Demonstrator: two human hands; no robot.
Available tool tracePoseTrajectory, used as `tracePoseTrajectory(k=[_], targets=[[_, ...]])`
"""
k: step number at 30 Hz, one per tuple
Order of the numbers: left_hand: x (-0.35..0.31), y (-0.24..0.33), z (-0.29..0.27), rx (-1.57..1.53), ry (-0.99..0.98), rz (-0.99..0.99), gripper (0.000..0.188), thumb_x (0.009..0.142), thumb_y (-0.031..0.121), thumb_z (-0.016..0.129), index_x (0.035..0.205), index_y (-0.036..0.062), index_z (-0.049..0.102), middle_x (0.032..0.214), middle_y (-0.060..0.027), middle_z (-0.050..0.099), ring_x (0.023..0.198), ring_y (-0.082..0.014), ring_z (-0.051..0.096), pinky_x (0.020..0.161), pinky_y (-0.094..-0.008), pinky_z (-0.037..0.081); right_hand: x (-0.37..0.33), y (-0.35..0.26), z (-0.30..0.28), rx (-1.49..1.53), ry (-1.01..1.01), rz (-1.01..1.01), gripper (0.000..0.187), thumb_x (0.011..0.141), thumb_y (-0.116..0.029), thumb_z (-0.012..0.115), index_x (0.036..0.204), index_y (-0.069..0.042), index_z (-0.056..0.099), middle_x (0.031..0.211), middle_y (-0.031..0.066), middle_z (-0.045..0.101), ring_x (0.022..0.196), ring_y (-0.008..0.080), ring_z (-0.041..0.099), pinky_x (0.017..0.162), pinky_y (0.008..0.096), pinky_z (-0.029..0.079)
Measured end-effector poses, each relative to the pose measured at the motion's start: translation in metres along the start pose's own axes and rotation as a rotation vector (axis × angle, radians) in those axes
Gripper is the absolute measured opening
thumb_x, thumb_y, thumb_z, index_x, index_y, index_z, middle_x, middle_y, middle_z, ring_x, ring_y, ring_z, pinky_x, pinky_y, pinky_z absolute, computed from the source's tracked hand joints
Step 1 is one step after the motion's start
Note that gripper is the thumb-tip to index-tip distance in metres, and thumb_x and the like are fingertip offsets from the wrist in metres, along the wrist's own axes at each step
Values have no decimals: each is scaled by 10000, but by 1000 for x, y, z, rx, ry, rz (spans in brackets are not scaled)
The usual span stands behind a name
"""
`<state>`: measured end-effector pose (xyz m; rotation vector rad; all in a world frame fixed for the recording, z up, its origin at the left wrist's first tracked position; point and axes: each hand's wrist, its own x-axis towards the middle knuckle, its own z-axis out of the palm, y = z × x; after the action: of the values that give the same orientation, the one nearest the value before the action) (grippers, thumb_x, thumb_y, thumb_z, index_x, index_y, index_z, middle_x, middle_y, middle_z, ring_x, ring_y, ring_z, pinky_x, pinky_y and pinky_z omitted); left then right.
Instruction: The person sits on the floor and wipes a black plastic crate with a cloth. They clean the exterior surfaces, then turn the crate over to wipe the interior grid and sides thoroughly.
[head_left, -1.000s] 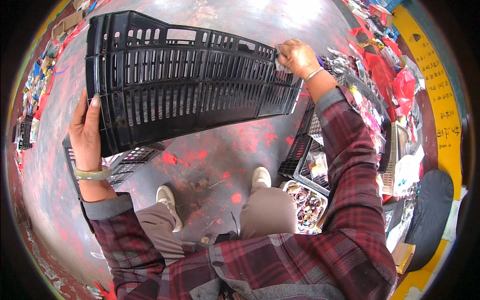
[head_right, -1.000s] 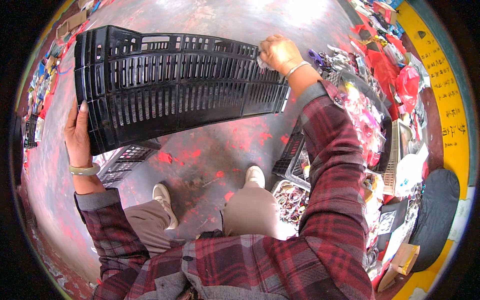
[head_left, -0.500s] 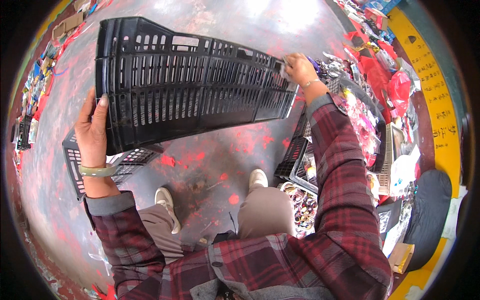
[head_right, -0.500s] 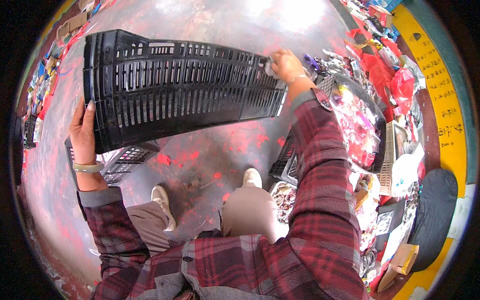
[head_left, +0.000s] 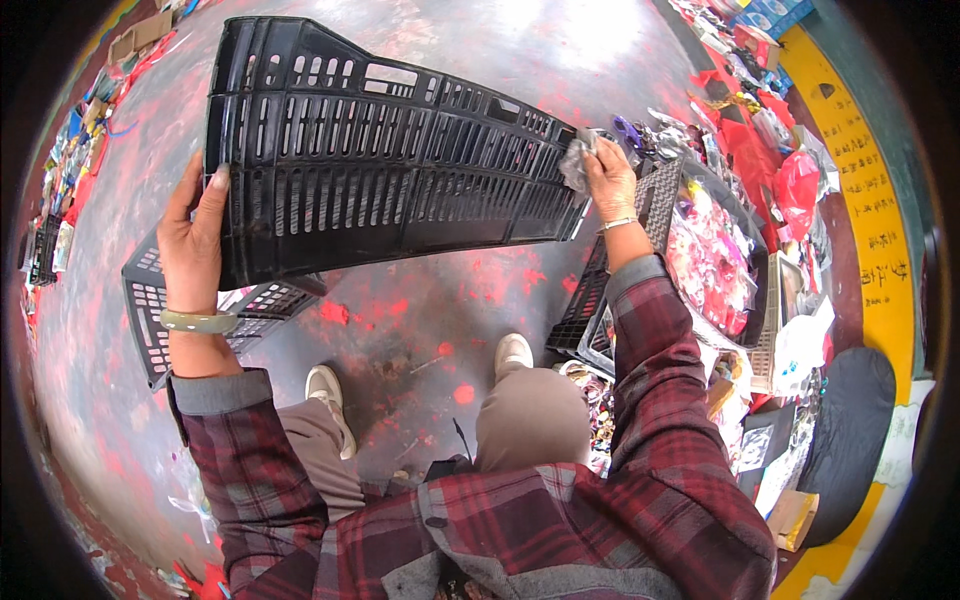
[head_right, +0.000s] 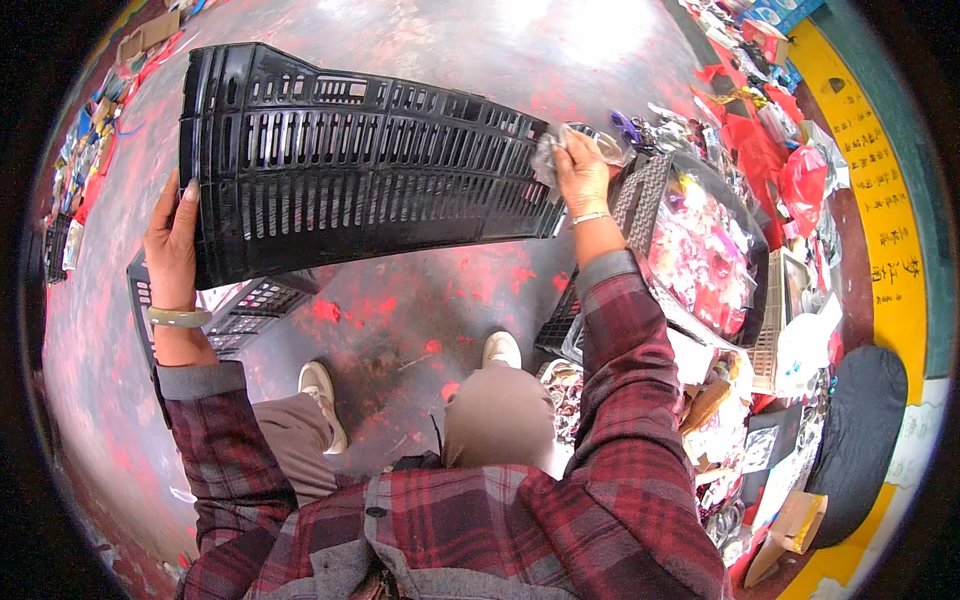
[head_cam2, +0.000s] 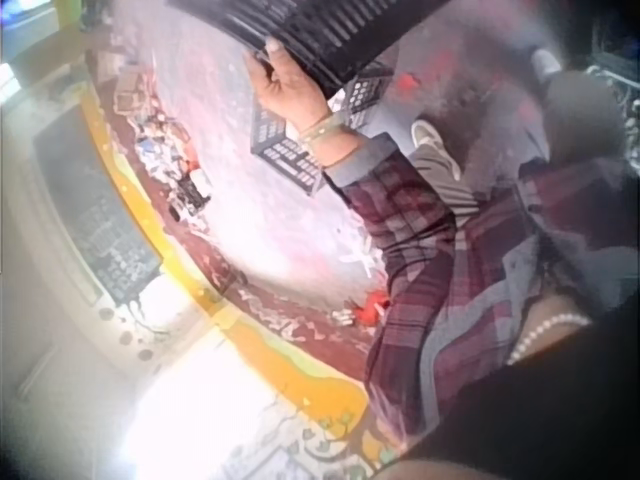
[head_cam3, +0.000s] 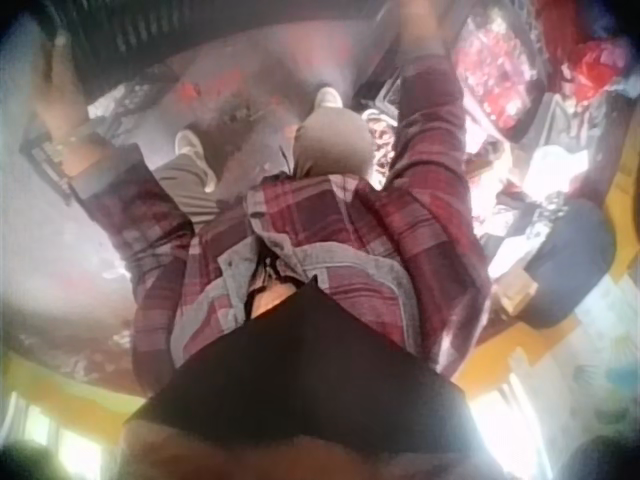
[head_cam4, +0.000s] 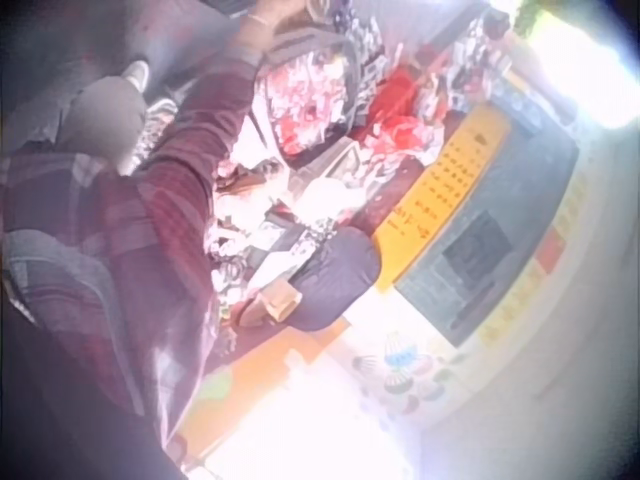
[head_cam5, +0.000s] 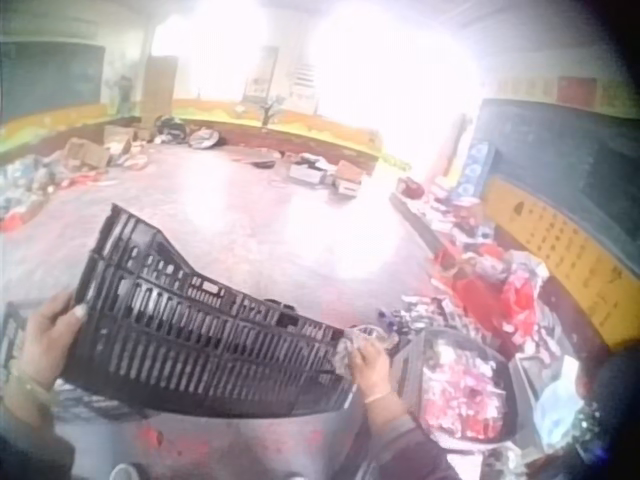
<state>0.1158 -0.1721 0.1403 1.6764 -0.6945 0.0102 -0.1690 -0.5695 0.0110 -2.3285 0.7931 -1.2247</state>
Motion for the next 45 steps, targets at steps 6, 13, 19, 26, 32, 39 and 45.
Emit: tracePoseTrajectory(k=[6,13,19,26,32,39,45], targets=[[2,0,6,-22,-2,-11,434,889,183,631,1249,-36,525,1087,-95,616,958,-106,550,856,-223,431,14,-29,23,-78,-73,-113,298,728,-105,708,998,-52,592,984,141,611,924,307,595,821,356,471],[1,-3,2,9,12,-16,434,877,200,648,1228,-33,544,1018,-73,628,910,-90,554,804,-199,443,10,-55,31,-257,-58,-2,246,729,-86,656,964,-50,591,907,153,608,860,326,587,776,383,464],[-1,4,9,-58,19,3,416,863,194,668,1208,-16,569,942,-28,620,832,-66,542,734,-180,441,-46,-75,48,-124,28,72,349,805,-32,539,1152,8,528,1210,267,515,1130,422,487,970,429,393],[-5,2,9,-55,35,-6,419,853,202,681,1194,-19,578,901,-19,617,796,-54,527,703,-178,439,-111,-69,56,-64,-1,254,404,771,-18,580,1171,-38,528,1181,234,538,1129,382,503,951,387,419],[-4,8,14,-74,34,-39,418,857,186,675,1197,-33,570,926,-33,625,811,-59,541,715,-186,449,-106,-126,64,-54,-131,34,349,701,-3,623,1035,-50,534,980,179,567,948,364,554,820,403,469],[-1,6,8,-84,2,-69,412,878,198,649,1211,-29,563,976,-40,620,868,-65,543,767,-189,438,-95,-206,72,324,-262,-168,324,649,21,585,958,-71,549,946,134,545,920,346,536,813,390,450],[0,9,8,-7,-4,-41,427,886,239,639,1217,-19,563,1028,-52,623,921,-76,537,832,-194,414,-120,-117,58,111,-253,-285,259,625,26,571,854,-93,587,963,116,558,938,333,524,813,393,442]])
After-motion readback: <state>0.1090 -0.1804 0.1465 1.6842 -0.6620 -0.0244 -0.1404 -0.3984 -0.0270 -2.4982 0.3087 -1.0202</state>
